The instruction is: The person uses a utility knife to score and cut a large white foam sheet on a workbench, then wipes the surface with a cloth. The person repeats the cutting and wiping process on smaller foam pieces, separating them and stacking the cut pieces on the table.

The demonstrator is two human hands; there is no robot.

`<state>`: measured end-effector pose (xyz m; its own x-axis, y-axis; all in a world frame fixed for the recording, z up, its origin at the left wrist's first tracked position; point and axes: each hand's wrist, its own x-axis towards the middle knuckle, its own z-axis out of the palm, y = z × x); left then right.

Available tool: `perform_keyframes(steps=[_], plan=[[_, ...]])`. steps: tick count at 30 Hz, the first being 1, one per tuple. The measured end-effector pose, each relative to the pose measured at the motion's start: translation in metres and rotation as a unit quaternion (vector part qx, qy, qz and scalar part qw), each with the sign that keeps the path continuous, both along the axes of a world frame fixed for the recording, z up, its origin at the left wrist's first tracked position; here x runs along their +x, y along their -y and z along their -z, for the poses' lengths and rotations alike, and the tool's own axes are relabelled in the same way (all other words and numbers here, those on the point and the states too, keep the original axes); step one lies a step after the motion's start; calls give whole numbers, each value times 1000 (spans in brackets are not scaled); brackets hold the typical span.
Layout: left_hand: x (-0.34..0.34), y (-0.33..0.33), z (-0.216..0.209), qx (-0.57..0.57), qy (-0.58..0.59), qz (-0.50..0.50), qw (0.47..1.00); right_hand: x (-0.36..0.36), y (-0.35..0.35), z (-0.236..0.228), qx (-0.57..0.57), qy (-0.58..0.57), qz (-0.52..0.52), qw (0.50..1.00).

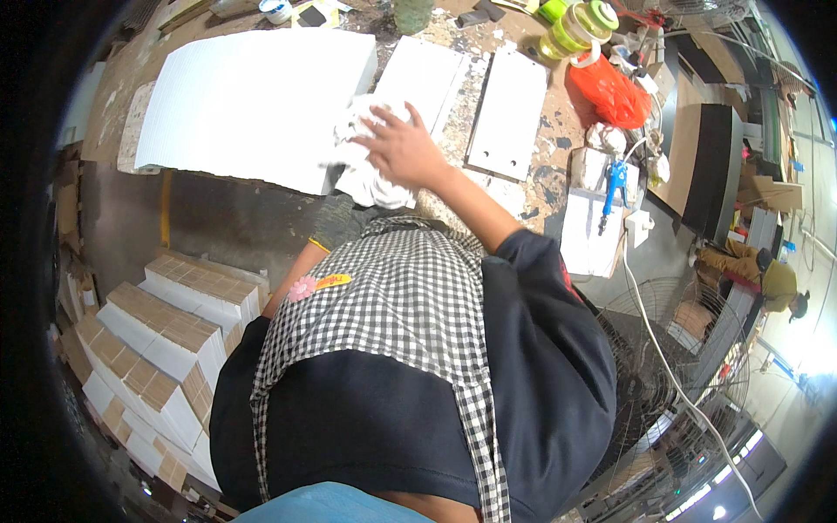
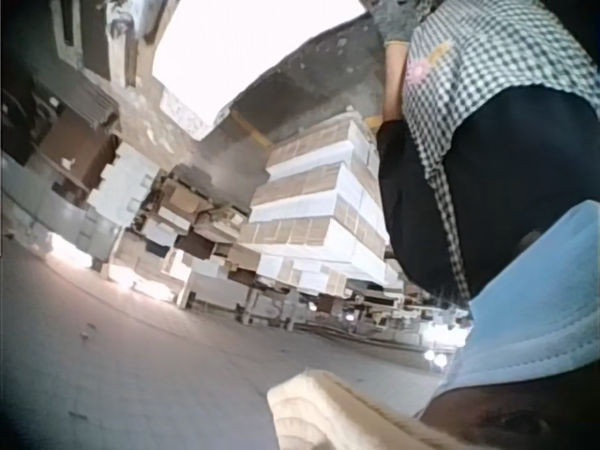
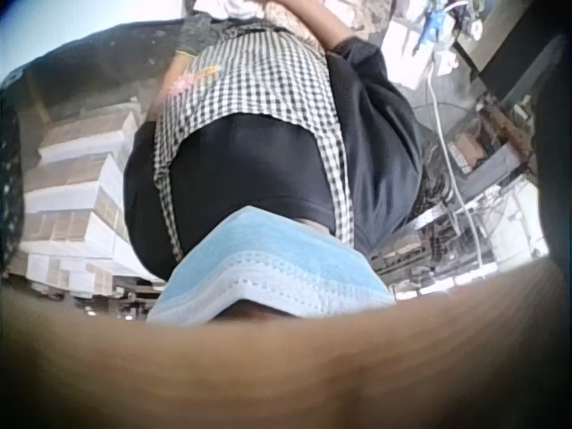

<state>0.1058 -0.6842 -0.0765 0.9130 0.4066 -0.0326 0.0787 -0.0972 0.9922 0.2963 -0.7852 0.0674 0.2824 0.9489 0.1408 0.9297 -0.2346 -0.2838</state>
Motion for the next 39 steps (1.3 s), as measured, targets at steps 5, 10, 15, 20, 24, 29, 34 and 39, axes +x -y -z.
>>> perform_keyframes(steps=[5,10,15,20,24,29,34,39], plan=[[-12,-1,-27,-39,-157,70,984,161,-46,59,25,23,192,981],[1,-1,-43,-88,-131,82,984,188,-52,21,152,33,274,949],[1,-4,-56,347,-197,145,905,9,24,-5,35,-105,34,993],[9,-3,-82,-51,-154,70,984,24,59,41,-84,-27,106,990],[27,2,-108,-329,-131,-16,935,88,38,65,87,-27,90,992],[36,10,-127,-468,-168,-158,853,33,50,47,92,-105,97,985],[30,2,-107,13,-155,-17,988,-23,109,12,34,-392,-9,919],[42,19,-112,19,-31,-185,982,12,133,-23,180,-570,363,714]])
